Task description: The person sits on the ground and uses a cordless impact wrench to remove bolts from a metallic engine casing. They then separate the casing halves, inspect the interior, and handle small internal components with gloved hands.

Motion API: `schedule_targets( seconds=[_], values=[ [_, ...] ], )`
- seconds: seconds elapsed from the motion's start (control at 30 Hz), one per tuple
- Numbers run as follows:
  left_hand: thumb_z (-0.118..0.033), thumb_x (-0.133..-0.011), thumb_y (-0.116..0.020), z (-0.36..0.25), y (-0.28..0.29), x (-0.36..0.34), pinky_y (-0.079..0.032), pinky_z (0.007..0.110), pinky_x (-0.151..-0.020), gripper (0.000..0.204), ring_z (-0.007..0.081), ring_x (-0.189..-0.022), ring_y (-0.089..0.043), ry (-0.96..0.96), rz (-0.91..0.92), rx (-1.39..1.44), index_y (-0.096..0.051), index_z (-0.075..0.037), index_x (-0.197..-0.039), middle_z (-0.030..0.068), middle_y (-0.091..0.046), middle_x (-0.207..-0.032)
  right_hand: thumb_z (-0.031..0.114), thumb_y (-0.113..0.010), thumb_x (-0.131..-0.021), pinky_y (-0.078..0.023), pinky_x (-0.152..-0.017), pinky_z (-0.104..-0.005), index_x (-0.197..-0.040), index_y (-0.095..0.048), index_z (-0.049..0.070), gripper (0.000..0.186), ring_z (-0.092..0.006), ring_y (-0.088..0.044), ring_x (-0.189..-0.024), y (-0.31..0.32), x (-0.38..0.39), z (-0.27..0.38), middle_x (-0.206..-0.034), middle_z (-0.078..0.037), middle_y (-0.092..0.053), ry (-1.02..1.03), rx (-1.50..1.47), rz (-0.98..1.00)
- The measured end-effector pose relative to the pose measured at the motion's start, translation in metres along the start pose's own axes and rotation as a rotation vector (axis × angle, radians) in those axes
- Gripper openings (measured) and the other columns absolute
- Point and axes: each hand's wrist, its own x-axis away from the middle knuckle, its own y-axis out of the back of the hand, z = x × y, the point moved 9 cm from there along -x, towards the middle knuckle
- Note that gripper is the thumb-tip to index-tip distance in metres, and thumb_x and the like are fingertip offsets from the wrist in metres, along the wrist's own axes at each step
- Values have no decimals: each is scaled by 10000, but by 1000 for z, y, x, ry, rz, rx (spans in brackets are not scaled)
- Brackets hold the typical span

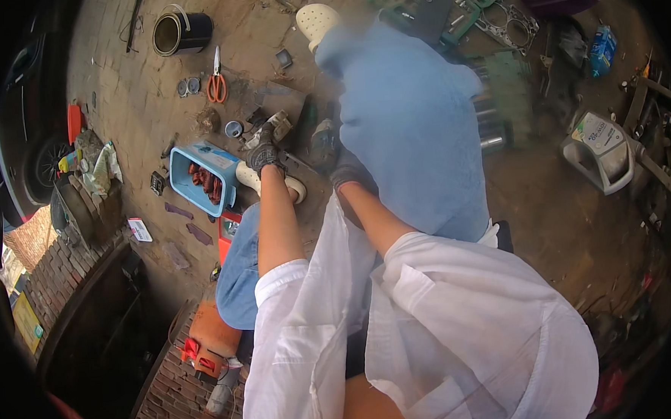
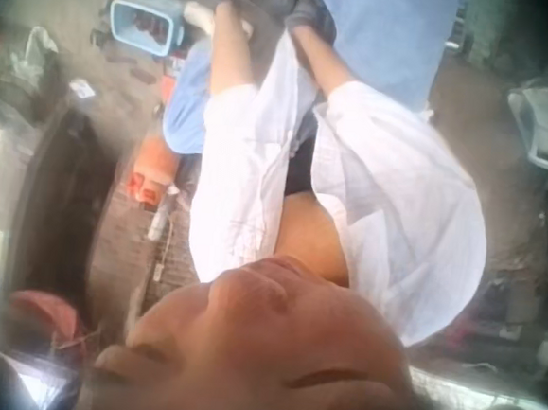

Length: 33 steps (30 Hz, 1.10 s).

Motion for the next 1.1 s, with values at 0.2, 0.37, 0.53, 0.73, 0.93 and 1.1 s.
schedule_targets(
  seconds=[0.2, 0.37, 0.53, 0.73, 0.93, 1.1],
  values=[
    [-334, -766, -609, 40, -31, -29, -475, 327, -813, 528, 242, -998, -561, -354, 175, -184, -476, -50, -1191, 104, -542, -1168, 236, -384, -885, -391, -932, -327, -1155, -503, 117, 318, -223, -520, -1030, -1, -16, -20, -1108, -68, -553, 61, 52, 46],
    [-195, -836, -601, 96, -44, -2, -513, 346, -747, 334, 212, -993, -558, -150, 418, 516, -502, -102, -1142, 72, -546, -1130, 193, -458, -847, -400, -914, -310, -1157, -486, 100, 325, -241, -527, -1047, 9, -11, 34, -1125, -100, -552, 101, 925, -155],
    [-347, -838, -595, 91, -51, 52, -478, 453, -831, 422, 238, -1071, -516, 301, 624, 1237, -484, -156, -1198, 53, -529, -1190, 156, -555, -780, -422, -880, -315, -1137, -492, 82, 370, -270, -536, -1045, -25, 35, 109, -1113, -131, -562, -63, 1101, -133],
    [-339, -841, -585, 93, -51, 60, -460, 477, -864, 429, 242, -1069, -522, 346, 544, 1238, -474, -178, -1223, 48, -524, -1212, 183, -579, -773, -425, -883, -328, -1164, -484, 87, 414, -291, -531, -1061, 4, -7, 50, -1140, -149, -553, 109, 1262, -197],
    [-210, -834, -602, 106, -45, 50, -504, 398, -793, 348, 226, -981, -566, 241, 466, 1181, -515, -111, -1156, 69, -576, -1102, 266, -638, -737, -440, -853, -351, -1156, -489, 113, 471, -328, -539, -1038, -16, 19, 84, -1114, -160, -569, 128, 1164, -254],
    [-175, -806, -634, 113, -29, 28, -514, 330, -739, 340, 219, -908, -588, 341, 122, 1314, -533, -44, -1104, 101, -594, -1039, 265, -636, -738, -439, -856, -357, -1161, -488, 107, 475, -319, -541, -1044, -13, 23, 87, -1108, -153, -576, 52, 1166, -265]
  ],
)
